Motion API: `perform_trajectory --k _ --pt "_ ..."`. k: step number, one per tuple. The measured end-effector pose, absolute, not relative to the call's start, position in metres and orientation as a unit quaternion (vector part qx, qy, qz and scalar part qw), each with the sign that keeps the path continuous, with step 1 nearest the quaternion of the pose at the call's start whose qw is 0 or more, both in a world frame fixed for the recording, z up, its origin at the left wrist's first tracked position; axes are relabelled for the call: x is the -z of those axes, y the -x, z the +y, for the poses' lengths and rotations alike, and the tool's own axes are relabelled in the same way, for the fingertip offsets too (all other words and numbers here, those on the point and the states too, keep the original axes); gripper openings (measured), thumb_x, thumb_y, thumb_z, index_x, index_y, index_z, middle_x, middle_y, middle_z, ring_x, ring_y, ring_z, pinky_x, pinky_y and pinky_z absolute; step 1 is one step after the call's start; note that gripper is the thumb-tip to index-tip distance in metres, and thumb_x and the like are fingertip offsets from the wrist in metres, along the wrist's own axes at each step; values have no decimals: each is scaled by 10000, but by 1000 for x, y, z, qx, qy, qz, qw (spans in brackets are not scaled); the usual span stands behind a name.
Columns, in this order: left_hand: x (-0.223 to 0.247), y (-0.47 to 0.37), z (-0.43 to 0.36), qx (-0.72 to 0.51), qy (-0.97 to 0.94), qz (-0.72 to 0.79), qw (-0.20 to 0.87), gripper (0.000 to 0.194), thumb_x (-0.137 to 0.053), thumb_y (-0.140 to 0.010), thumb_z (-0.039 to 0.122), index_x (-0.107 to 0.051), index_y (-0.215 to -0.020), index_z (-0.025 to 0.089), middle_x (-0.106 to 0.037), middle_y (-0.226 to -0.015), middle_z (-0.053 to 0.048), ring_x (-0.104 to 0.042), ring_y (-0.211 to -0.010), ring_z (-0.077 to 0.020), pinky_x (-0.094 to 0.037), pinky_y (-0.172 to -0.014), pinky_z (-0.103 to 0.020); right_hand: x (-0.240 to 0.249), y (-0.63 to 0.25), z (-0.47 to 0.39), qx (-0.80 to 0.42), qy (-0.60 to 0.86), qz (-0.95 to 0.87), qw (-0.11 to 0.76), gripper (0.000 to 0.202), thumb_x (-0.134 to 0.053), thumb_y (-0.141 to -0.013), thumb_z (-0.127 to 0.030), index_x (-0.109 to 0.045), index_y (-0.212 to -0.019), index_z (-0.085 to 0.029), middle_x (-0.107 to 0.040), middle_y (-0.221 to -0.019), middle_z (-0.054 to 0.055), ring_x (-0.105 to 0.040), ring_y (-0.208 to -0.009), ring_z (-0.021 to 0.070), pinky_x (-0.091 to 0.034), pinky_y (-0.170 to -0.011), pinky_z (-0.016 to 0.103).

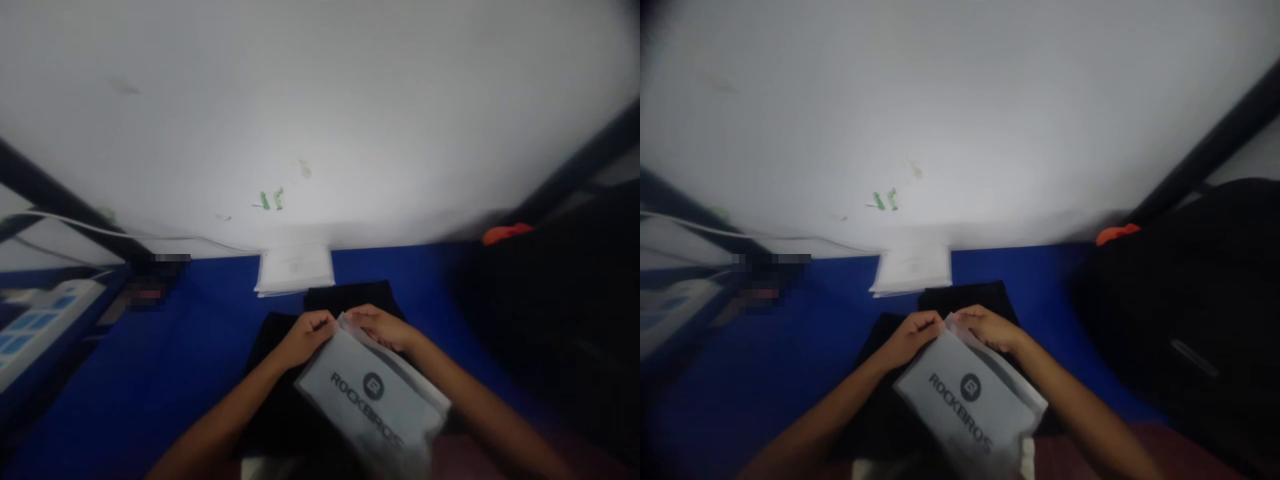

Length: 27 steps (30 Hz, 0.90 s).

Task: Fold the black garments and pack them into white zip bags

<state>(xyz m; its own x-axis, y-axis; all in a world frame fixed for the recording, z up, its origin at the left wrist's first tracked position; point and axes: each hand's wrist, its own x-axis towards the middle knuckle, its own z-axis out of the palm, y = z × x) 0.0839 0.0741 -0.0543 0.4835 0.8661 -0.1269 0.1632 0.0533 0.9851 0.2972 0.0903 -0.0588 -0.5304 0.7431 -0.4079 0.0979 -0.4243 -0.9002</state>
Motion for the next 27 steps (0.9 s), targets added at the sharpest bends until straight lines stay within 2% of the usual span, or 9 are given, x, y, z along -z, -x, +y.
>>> perform_trajectory --k 2,5,8,12,16,19,22,24,27 --pt "51 -79 78 -316 -617 435 575 322 -589 -853 414 -575 -691 136 -514 -638 27 -445 -576 -85 -342 -525 -183 55 -299 91 -723 427 -508 196 397 -645 -820 -530 -604 -713 -150 -394 -457 -99 -260 -344 29 -148 -300 165" --pt "47 -63 91 -344 -580 476 564 331 -600 -828 445 -570 -686 148 -495 -594 40 -418 -528 -82 -319 -488 -183 48 -307 93 -724 407 -528 175 392 -647 -820 -506 -570 -664 -155 -385 -431 -111 -240 -309 18 -133 -267 151" --pt "45 -42 107 -392 -544 507 542 341 -636 -785 469 -566 -674 154 -481 -562 51 -397 -490 -76 -294 -461 -180 48 -323 99 -740 381 -530 162 371 -637 -822 -488 -580 -672 -153 -469 -408 -95 -310 -275 26 -194 -252 135" --pt "41 -23 119 -442 -514 522 518 339 -694 -724 465 -572 -656 156 -493 -542 53 -406 -467 -76 -290 -450 -182 55 -343 109 -763 342 -532 131 381 -619 -820 -490 -590 -666 -143 -633 -467 -5 -448 -271 66 -310 -258 145" --pt "36 -23 117 -452 -506 516 523 326 -703 -727 451 -571 -664 160 -477 -529 64 -391 -455 -71 -284 -453 -181 53 -346 110 -755 318 -555 148 411 -617 -834 -501 -626 -699 -114 -680 -554 44 -591 -394 103 -450 -379 170" --pt "34 -28 112 -442 -524 502 527 332 -682 -759 449 -559 -651 160 -466 -537 65 -389 -471 -69 -299 -470 -179 47 -340 107 -727 326 -563 221 377 -574 -892 -486 -638 -976 -123 -678 -634 12 -614 -477 107 -481 -458 193" --pt "33 -35 107 -415 -558 495 520 338 -658 -790 463 -570 -674 157 -486 -567 55 -406 -499 -76 -317 -489 -179 43 -335 105 -686 325 -590 273 403 -637 -880 -400 -566 -1211 -181 -618 -662 -51 -551 -517 72 -440 -501 167" --pt "32 -39 104 -397 -590 489 505 334 -630 -817 466 -584 -701 156 -514 -599 42 -431 -529 -86 -334 -505 -182 43 -334 105 -670 309 -622 262 363 -665 -862 -368 -607 -1168 -182 -625 -722 -39 -546 -583 69 -435 -549 166" --pt "30 -44 97 -384 -635 481 467 320 -583 -858 445 -599 -722 155 -543 -642 24 -465 -577 -103 -358 -535 -190 44 -333 105 -665 287 -649 232 306 -664 -853 -379 -665 -1072 -165 -680 -927 25 -611 -773 115 -480 -694 219"
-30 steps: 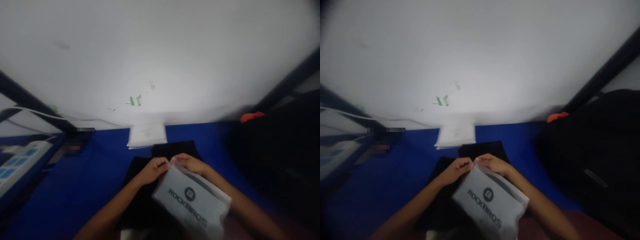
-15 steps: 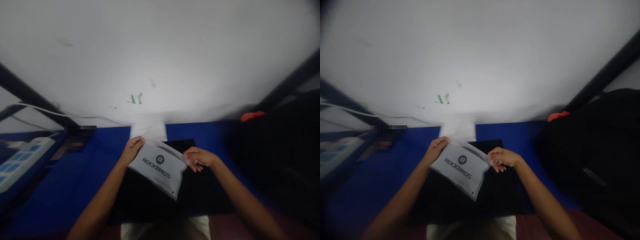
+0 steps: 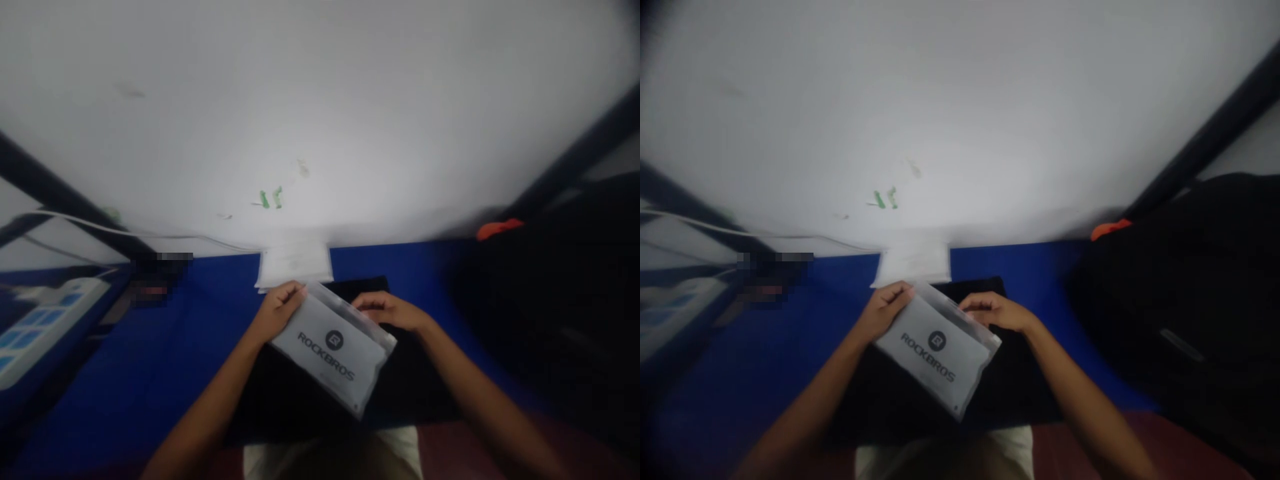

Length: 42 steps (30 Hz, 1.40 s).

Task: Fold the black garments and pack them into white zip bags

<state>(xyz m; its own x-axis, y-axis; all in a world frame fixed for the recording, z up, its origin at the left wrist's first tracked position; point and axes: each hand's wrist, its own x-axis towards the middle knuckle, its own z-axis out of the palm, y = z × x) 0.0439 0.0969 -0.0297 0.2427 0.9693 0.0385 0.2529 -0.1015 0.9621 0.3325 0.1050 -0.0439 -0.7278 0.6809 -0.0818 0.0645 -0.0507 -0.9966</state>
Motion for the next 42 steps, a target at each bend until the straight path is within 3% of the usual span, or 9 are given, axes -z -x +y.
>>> perform_trajectory --k 3,9,14,19,22,26,30,34,42 --pt "27 -50 89 -381 -659 481 434 310 -553 -882 417 -608 -723 156 -545 -648 18 -477 -598 -111 -366 -549 -195 43 -327 102 -674 260 -667 181 330 -666 -841 -398 -689 -1061 -154 -696 -987 46 -635 -868 161 -494 -778 264" --pt "25 -60 80 -367 -631 472 494 313 -594 -852 439 -629 -723 157 -563 -635 14 -484 -568 -108 -368 -521 -197 47 -317 94 -662 176 -724 83 368 -723 -758 -464 -744 -883 -119 -735 -848 66 -654 -761 197 -514 -702 269" --pt "28 -50 91 -412 -492 453 619 400 -680 -763 551 -666 -752 152 -612 -639 -1 -524 -542 -108 -402 -506 -196 45 -323 94 -655 225 -698 181 330 -726 -762 -452 -739 -850 -134 -725 -825 47 -641 -714 175 -511 -674 261" --pt "36 -47 95 -375 -444 309 753 723 -567 -674 814 -673 -932 147 -696 -784 -96 -654 -633 -210 -539 -525 -298 42 -324 95 -646 314 -599 353 314 -770 -718 -451 -738 -845 -166 -708 -721 20 -634 -628 159 -518 -604 258" --pt "40 -55 89 -271 -531 313 739 536 -750 -690 590 -670 -954 130 -710 -815 -97 -667 -624 -193 -561 -521 -284 44 -320 95 -625 344 -567 411 304 -756 -735 -452 -737 -871 -181 -726 -781 30 -660 -685 173 -540 -649 287" --pt "43 -54 89 -254 -565 378 688 295 -726 -788 403 -648 -844 123 -655 -644 -25 -611 -479 -119 -510 -427 -206 47 -321 99 -615 390 -514 453 290 -787 -716 -382 -730 -925 -189 -741 -860 27 -679 -728 175 -550 -692 295" --pt "41 -39 104 -411 -478 448 634 280 -753 -761 356 -565 -763 149 -557 -562 56 -501 -377 -54 -400 -328 -137 44 -325 101 -625 428 -414 505 266 -811 -684 -330 -713 -890 -194 -738 -792 11 -680 -653 169 -562 -655 298" --pt "41 -39 109 -510 -375 396 666 327 -756 -757 391 -581 -909 161 -613 -651 36 -569 -458 -81 -445 -364 -156 43 -320 101 -630 426 -382 525 273 -824 -667 -313 -702 -882 -195 -735 -797 5 -680 -670 158 -560 -659 280" --pt "48 -58 97 -490 -356 410 682 326 -842 -641 216 -652 -887 117 -692 -751 -18 -612 -547 -109 -465 -421 -188 47 -312 97 -665 402 -396 489 277 -815 -690 -310 -705 -910 -183 -749 -849 26 -703 -721 174 -571 -706 304"
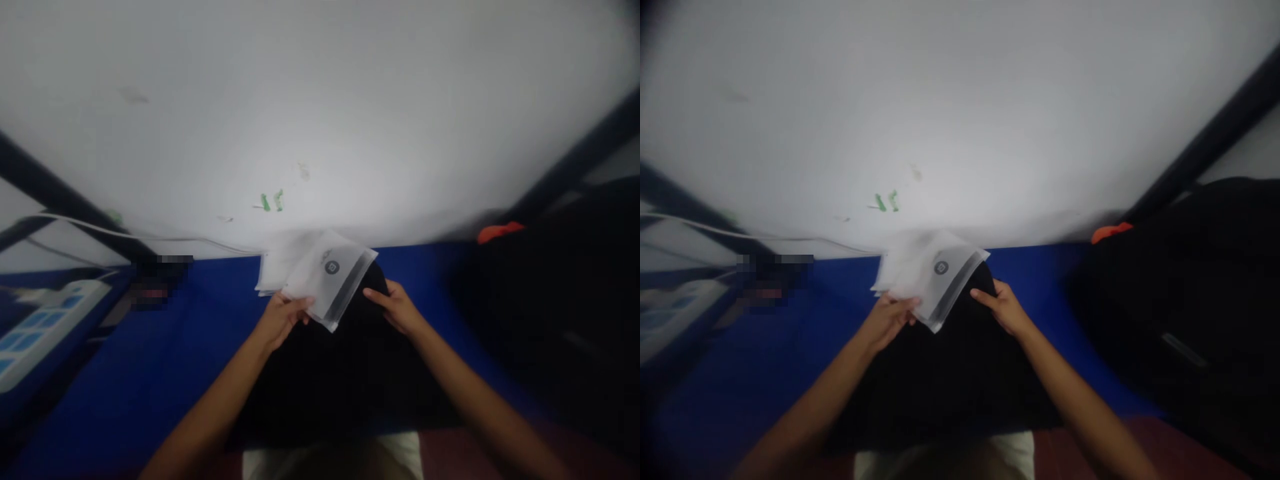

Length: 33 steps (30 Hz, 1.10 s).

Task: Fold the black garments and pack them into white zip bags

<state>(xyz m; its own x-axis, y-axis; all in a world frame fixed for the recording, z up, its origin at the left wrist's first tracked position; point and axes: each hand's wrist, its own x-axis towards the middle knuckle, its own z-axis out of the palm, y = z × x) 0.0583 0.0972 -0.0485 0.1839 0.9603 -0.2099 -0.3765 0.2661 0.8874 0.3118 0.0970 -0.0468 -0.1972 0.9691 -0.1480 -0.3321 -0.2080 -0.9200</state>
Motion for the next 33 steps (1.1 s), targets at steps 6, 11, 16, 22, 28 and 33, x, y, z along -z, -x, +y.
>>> perform_trajectory --k 6,11,16,22,28,33 --pt "43 -26 128 -594 -306 477 571 452 -840 -584 263 -654 -977 137 -725 -864 -32 -663 -691 -150 -535 -645 -254 40 -319 94 -682 406 -406 452 296 -822 -680 -268 -717 -946 -192 -748 -814 11 -703 -694 154 -563 -658 248" --pt "51 4 171 -481 -480 630 375 372 -647 -716 367 -620 -1008 138 -709 -903 -52 -671 -793 -201 -521 -693 -298 39 -326 93 -714 391 -406 415 319 -821 -669 -245 -723 -967 -182 -749 -814 16 -708 -684 156 -560 -636 233" --pt "58 19 198 -403 -513 715 251 315 -677 -667 284 -598 -944 157 -664 -1020 -109 -605 -1031 -311 -477 -844 -407 43 -334 96 -736 375 -415 381 275 -816 -667 -226 -724 -917 -161 -737 -776 12 -695 -630 139 -547 -583 206" --pt "48 -16 160 -334 -655 673 73 458 -633 -782 406 -560 -1145 137 -553 -1244 -178 -483 -1202 -345 -399 -990 -474 46 -334 95 -765 354 -405 354 344 -822 -652 -202 -716 -975 -150 -743 -801 24 -706 -649 141 -563 -600 204" --pt "23 -65 98 -264 -679 438 527 428 -611 -836 496 -583 -1146 203 -667 -1014 -50 -638 -882 -201 -505 -804 -331 47 -331 93 -786 327 -418 318 335 -820 -659 -222 -704 -963 -142 -727 -783 8 -678 -605 111 -542 -565 177" --pt "28 -63 92 -224 -661 461 548 373 -651 -814 433 -583 -1104 209 -670 -1055 -50 -639 -960 -221 -501 -858 -357 46 -329 100 -757 380 -434 306 246 -767 -751 -313 -683 -953 -201 -681 -770 -25 -649 -581 83 -537 -520 150"
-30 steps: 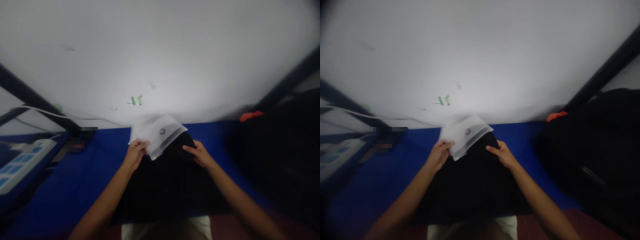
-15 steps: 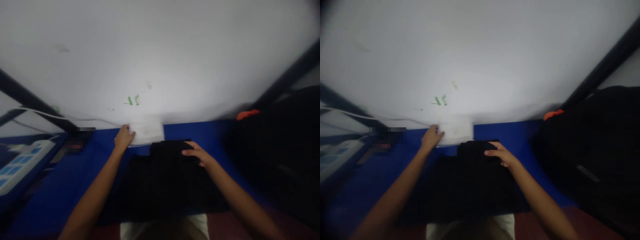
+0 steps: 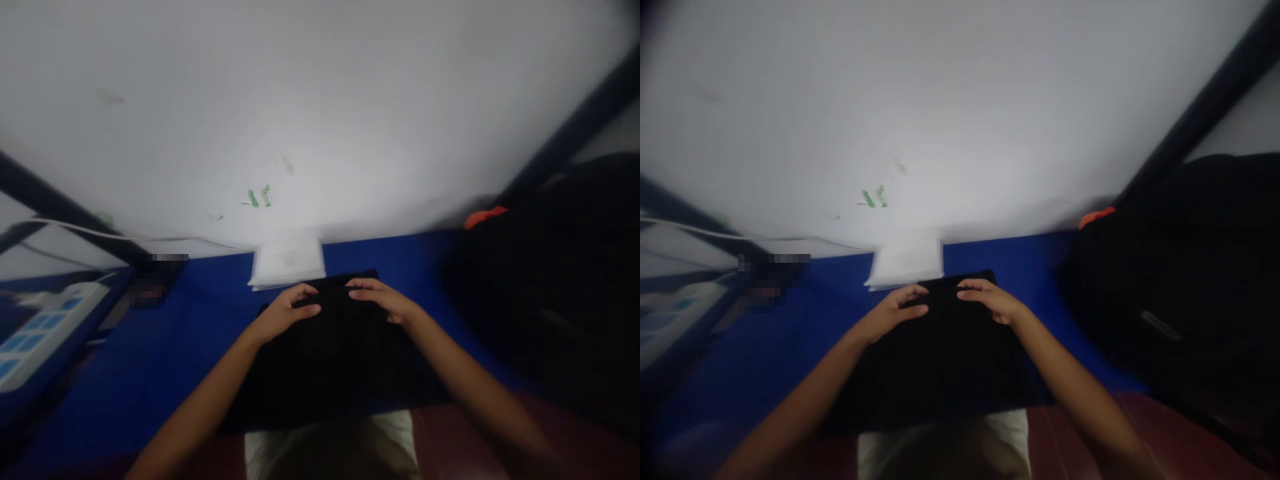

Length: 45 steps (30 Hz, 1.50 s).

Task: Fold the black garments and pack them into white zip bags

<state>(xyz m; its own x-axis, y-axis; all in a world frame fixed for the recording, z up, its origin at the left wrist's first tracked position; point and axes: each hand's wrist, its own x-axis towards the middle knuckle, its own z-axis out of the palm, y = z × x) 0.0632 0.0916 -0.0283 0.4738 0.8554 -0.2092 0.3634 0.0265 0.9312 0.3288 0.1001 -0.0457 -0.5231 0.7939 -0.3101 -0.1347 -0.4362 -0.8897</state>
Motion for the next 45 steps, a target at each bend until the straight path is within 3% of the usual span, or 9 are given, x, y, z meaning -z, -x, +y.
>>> perform_trajectory --k 6,10,18,23,28,33,37,40,45 --pt "26 -80 76 -187 -787 555 193 393 -603 -834 469 -593 -1111 191 -627 -1108 -103 -585 -1051 -285 -473 -906 -435 57 -327 109 -720 431 -467 278 298 -720 -791 -405 -632 -1012 -225 -588 -635 -64 -543 -401 59 -492 -355 148" --pt "24 -125 55 -230 -848 461 125 455 -611 -823 534 -588 -1099 173 -619 -1086 -102 -567 -1032 -272 -458 -934 -414 59 -325 108 -706 430 -481 292 276 -700 -813 -409 -632 -1009 -228 -578 -623 -66 -526 -413 53 -455 -341 122" --pt "13 -127 66 -300 -780 477 274 59 -554 -812 235 -578 -855 202 -631 -805 8 -592 -728 -160 -470 -682 -276 50 -328 102 -695 392 -511 320 509 -499 -878 -626 -594 -1171 -221 -673 -914 44 -600 -562 110 -507 -437 209" --pt "-3 -72 61 -492 -543 503 458 102 -588 -736 262 -522 -780 198 -531 -625 54 -525 -550 -115 -423 -527 -216 41 -334 101 -571 342 -700 258 744 -808 -685 -323 -469 -1343 -249 -642 -1199 62 -600 -1086 221 -476 -941 372" --pt "1 -12 36 -563 -425 514 489 279 -632 -650 264 -591 -914 187 -653 -820 -19 -638 -735 -186 -527 -656 -281 28 -349 97 -481 371 -731 312 513 -699 -782 -273 -515 -1259 -230 -649 -1197 72 -564 -1144 239 -377 -1031 454" --pt "18 30 7 -517 -348 557 549 271 -728 -589 251 -608 -817 167 -595 -651 29 -566 -524 -137 -508 -447 -249 29 -369 80 -428 430 -702 373 460 -643 -832 -314 -493 -1263 -263 -632 -1223 71 -543 -1178 252 -363 -1046 473" --pt "24 44 -4 -477 -359 600 532 271 -744 -560 302 -583 -729 164 -573 -601 35 -560 -480 -147 -510 -405 -275 45 -379 65 -395 466 -702 366 439 -599 -860 -344 -471 -1271 -255 -630 -1208 85 -561 -1158 253 -399 -1022 459" --pt "25 51 -4 -325 -484 636 505 239 -700 -639 371 -569 -689 177 -589 -597 12 -593 -519 -173 -492 -445 -269 51 -382 54 -355 489 -727 325 409 -565 -876 -354 -480 -1261 -247 -623 -1209 94 -571 -1153 263 -412 -1018 469" --pt "21 43 8 -207 -660 705 157 237 -578 -795 448 -611 -849 219 -659 -812 -42 -636 -796 -254 -516 -715 -370 38 -387 40 -303 515 -766 236 418 -582 -864 -392 -527 -1253 -250 -589 -1262 98 -567 -1171 284 -441 -1013 461"
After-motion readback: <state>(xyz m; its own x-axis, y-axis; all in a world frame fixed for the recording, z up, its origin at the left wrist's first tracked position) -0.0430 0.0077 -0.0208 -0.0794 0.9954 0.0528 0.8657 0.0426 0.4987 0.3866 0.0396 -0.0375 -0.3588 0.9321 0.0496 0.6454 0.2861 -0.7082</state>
